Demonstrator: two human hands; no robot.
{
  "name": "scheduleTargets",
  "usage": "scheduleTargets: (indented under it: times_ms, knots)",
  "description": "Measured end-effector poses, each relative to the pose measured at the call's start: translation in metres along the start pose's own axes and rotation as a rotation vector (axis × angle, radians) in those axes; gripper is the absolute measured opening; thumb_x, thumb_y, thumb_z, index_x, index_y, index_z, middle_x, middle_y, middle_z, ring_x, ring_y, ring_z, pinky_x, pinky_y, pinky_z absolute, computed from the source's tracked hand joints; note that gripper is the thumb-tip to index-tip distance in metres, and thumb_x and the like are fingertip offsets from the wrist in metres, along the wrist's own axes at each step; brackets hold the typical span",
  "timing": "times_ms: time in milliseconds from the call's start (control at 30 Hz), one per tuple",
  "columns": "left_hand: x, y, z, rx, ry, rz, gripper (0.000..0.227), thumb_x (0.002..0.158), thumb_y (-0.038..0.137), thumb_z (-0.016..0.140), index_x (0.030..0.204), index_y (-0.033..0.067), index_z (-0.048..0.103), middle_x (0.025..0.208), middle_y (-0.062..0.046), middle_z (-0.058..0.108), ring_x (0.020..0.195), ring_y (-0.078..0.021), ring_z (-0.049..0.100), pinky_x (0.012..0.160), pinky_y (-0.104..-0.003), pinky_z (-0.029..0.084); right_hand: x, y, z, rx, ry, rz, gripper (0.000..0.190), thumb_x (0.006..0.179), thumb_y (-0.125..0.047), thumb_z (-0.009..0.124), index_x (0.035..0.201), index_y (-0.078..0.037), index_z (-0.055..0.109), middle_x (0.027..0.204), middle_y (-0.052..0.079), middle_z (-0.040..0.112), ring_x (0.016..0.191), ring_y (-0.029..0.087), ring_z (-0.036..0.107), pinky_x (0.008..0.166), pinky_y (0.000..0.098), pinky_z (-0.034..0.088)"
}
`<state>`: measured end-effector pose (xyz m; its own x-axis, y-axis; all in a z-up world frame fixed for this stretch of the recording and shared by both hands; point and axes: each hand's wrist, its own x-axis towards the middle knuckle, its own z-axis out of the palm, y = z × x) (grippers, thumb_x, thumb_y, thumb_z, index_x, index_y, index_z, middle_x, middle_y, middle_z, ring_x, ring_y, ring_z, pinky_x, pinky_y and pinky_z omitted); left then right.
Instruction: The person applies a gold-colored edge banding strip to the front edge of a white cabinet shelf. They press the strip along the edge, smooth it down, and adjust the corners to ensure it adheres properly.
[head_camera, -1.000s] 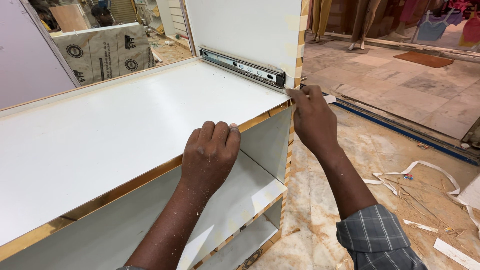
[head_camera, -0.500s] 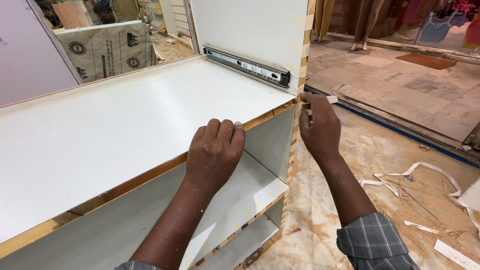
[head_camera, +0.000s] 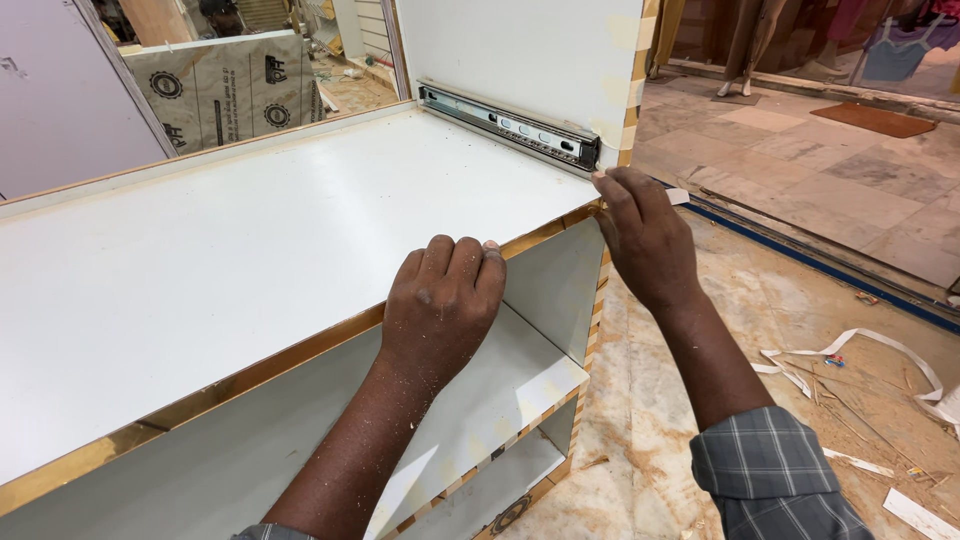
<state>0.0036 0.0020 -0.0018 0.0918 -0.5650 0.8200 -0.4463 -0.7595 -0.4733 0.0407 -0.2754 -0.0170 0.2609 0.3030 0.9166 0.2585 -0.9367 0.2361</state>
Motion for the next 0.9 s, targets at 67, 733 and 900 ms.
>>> scheduleTargets:
  times_ms: [67,733,900]
  knots:
    - [0.000,0.000,0.001,-0.003,0.012,-0.005,0.006,0.093,0.006,0.075,0.098,0.0028,0.072,0.081,-0.006,0.066,0.078,-0.0135,0.063,0.055,-0.029,0.052,-0.001,0.002,-0.001,0.016,-0.012,0.001,0.051,0.093,-0.010,0.079,0.138,-0.009,0.054,0.135,0.012,0.059,0.122,0.027,0.064,0.090,0.0339,0.060]
    - [0.001,0.003,-0.008,-0.041,-0.047,-0.064,0.012,0.087,0.002,0.077,0.098,0.0033,0.071,0.086,-0.006,0.067,0.081,-0.0146,0.064,0.058,-0.029,0.053,-0.023,-0.055,0.006,1.554,0.431,1.242,0.060,0.094,0.006,0.057,0.144,-0.001,0.025,0.126,0.026,0.062,0.111,0.030,0.071,0.089,0.0344,0.064]
    - [0.003,0.002,-0.012,-0.039,-0.035,-0.074,0.013,0.086,0.003,0.077,0.097,0.0039,0.071,0.086,-0.006,0.068,0.082,-0.0153,0.065,0.060,-0.030,0.054,-0.005,-0.065,0.000,1.557,0.450,1.324,0.062,0.094,0.005,0.051,0.148,-0.002,0.022,0.132,0.028,0.058,0.112,0.029,0.071,0.092,0.0338,0.064]
